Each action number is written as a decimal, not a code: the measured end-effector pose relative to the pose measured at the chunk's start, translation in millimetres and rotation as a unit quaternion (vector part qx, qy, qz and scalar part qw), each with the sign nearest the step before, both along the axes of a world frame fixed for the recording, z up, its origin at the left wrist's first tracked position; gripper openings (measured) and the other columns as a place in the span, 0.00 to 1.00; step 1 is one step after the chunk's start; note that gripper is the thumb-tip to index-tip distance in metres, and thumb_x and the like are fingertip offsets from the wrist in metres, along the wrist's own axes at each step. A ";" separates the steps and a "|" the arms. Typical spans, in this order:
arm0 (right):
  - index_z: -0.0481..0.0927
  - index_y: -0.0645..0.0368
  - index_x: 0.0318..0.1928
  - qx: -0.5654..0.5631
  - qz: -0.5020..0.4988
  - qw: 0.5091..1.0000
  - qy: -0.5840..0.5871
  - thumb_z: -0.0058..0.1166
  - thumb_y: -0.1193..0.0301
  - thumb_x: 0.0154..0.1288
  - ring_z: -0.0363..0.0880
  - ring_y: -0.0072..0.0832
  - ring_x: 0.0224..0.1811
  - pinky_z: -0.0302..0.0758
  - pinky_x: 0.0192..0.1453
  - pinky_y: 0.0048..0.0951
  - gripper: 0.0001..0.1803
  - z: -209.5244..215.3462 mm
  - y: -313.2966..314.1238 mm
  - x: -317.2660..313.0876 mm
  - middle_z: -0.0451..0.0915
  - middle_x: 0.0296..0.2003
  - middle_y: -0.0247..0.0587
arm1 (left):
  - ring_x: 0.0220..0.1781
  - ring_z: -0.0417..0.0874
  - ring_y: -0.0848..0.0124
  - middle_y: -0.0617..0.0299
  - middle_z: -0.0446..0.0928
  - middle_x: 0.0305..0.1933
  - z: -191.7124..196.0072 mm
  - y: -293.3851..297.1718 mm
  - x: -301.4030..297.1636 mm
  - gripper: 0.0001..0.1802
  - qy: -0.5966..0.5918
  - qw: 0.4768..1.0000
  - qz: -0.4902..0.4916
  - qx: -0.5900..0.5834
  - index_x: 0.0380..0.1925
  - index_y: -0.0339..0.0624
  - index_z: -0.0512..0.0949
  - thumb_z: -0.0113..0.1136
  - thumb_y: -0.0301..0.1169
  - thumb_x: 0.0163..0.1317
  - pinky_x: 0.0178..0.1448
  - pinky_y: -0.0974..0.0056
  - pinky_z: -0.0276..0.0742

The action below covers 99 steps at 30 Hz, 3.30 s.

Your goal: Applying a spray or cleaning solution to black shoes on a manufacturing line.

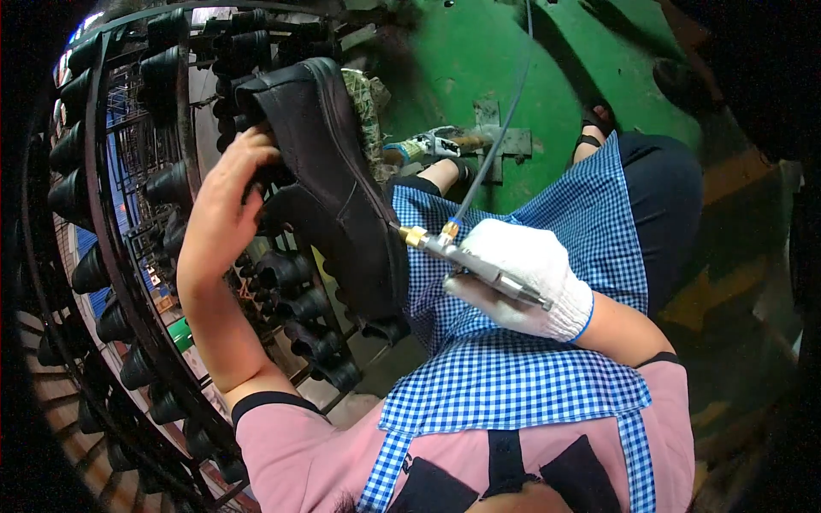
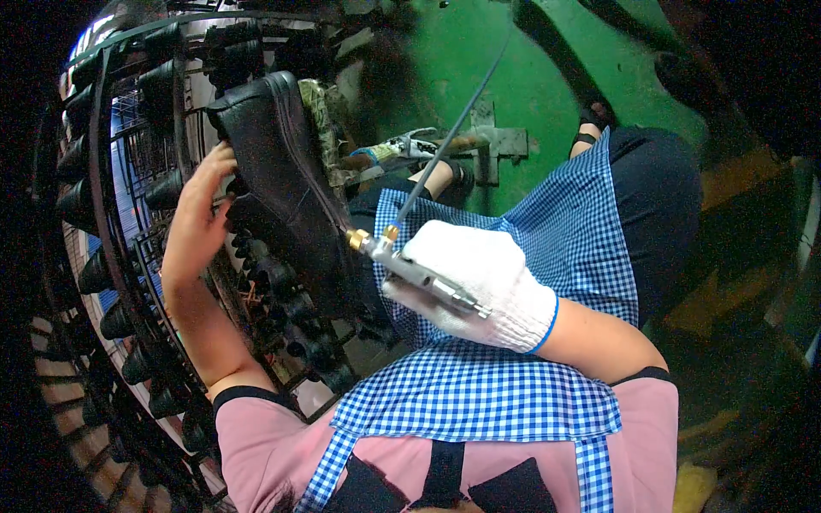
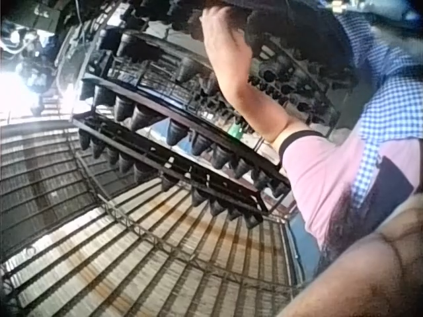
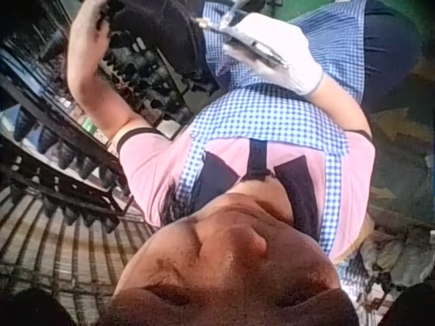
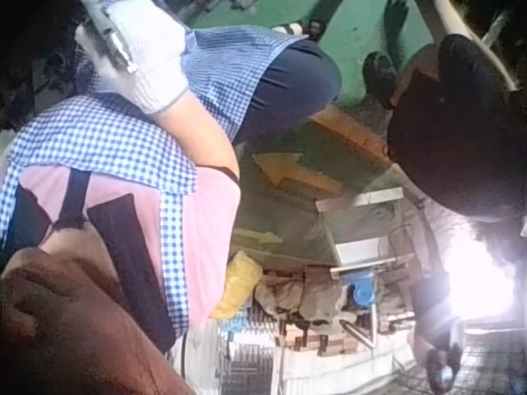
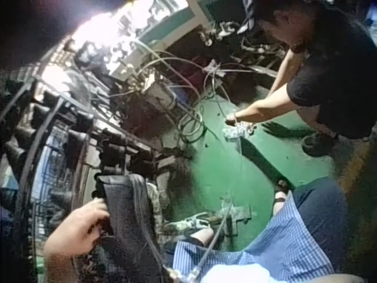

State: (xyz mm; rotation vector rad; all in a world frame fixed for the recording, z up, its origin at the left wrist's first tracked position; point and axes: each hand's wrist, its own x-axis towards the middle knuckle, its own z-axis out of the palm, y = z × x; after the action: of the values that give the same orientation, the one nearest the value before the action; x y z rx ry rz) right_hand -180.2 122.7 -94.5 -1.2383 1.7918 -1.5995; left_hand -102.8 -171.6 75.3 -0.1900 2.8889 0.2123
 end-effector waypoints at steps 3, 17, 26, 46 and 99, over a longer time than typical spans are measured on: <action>0.81 0.59 0.40 -0.038 -0.033 0.998 -0.047 0.68 0.68 0.58 0.82 0.38 0.31 0.80 0.34 0.32 0.13 -3.0 -0.9 -13.9 0.78 0.33 0.43 | 0.70 0.71 0.47 0.51 0.78 0.56 -2.0 2.6 6.9 0.26 -0.056 0.998 -0.023 -0.027 0.44 0.36 0.78 0.65 0.11 0.39 0.71 0.51 0.68; 0.80 0.60 0.48 0.025 0.044 0.970 -0.240 0.65 0.67 0.66 0.79 0.36 0.34 0.77 0.40 0.33 0.14 -6.8 -11.2 -36.9 0.76 0.34 0.44 | 0.64 0.76 0.50 0.61 0.82 0.43 -23.4 5.5 11.8 0.22 -0.004 0.999 -0.044 -0.008 0.35 0.41 0.84 0.71 0.16 0.33 0.67 0.48 0.73; 0.69 0.60 0.68 0.023 0.016 0.953 -0.302 0.61 0.60 0.68 0.82 0.42 0.46 0.78 0.53 0.32 0.33 -19.2 -37.4 -3.3 0.80 0.49 0.53 | 0.62 0.75 0.47 0.56 0.80 0.42 -24.0 -0.4 5.6 0.22 0.002 0.996 -0.091 0.003 0.34 0.39 0.82 0.69 0.18 0.31 0.66 0.47 0.71; 0.82 0.61 0.49 -0.092 -0.003 0.995 0.023 0.68 0.67 0.58 0.82 0.46 0.46 0.80 0.50 0.39 0.19 -17.0 -2.7 -45.4 0.81 0.43 0.47 | 0.56 0.77 0.53 0.61 0.80 0.39 -36.3 1.0 14.6 0.23 0.044 0.997 -0.052 0.021 0.33 0.42 0.82 0.71 0.19 0.29 0.59 0.52 0.75; 0.83 0.56 0.38 -0.113 -0.124 0.985 0.030 0.68 0.65 0.56 0.81 0.43 0.37 0.78 0.42 0.40 0.12 -14.6 -2.2 -42.1 0.80 0.34 0.43 | 0.36 0.87 0.64 0.54 0.86 0.37 -56.4 64.2 42.4 0.14 0.107 0.963 0.243 0.044 0.44 0.37 0.85 0.72 0.25 0.58 0.44 0.64 0.80</action>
State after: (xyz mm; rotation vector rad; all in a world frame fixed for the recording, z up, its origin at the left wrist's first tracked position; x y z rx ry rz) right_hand -222.2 120.5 -109.2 -1.2084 1.9042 -1.9713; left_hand -60.5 -107.3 18.9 -0.9147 2.9810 0.4716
